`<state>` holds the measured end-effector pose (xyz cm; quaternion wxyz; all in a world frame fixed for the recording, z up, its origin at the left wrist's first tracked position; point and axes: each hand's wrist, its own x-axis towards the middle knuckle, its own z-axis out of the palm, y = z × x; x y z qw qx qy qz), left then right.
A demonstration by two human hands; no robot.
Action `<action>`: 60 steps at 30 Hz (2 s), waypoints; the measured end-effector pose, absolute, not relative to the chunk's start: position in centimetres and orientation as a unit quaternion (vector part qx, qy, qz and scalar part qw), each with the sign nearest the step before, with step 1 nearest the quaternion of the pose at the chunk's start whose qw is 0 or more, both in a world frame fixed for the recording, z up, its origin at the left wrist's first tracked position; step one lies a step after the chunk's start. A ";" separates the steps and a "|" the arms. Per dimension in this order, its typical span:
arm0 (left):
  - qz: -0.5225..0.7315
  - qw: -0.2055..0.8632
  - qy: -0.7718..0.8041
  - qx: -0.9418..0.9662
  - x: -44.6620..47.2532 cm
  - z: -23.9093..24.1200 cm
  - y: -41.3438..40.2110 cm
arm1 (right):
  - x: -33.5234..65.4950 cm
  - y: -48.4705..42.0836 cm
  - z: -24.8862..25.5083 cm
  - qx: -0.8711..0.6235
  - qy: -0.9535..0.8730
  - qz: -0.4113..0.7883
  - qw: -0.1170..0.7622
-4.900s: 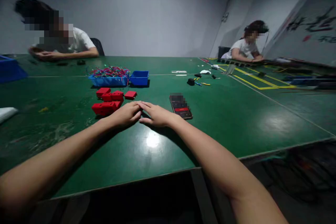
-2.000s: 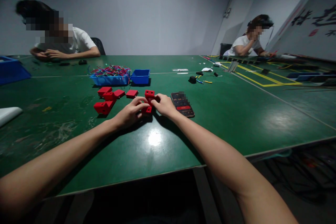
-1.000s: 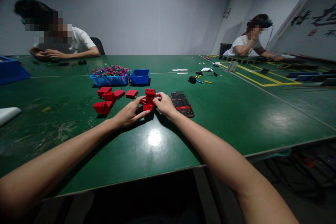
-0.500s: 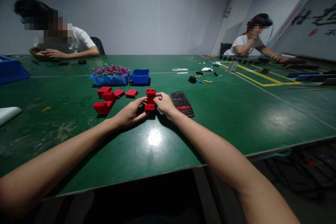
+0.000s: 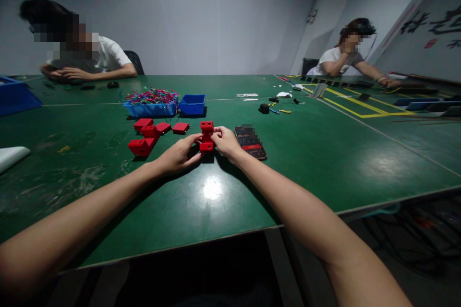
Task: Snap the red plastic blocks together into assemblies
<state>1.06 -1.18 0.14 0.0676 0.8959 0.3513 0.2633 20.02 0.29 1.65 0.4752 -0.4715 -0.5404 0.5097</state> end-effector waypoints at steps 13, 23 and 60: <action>0.157 -0.034 0.417 0.894 1.4 1.8 -2.2 | 20.3 1.0 0.8 -0.457 -0.556 0.508 0.474; 0.135 -0.048 0.437 0.888 1.6 2.7 -2.3 | 20.1 0.9 0.8 -0.442 -0.558 0.519 0.473; 0.203 0.028 0.381 0.901 1.1 0.7 -1.3 | 20.0 0.5 1.6 -0.472 -0.544 0.511 0.468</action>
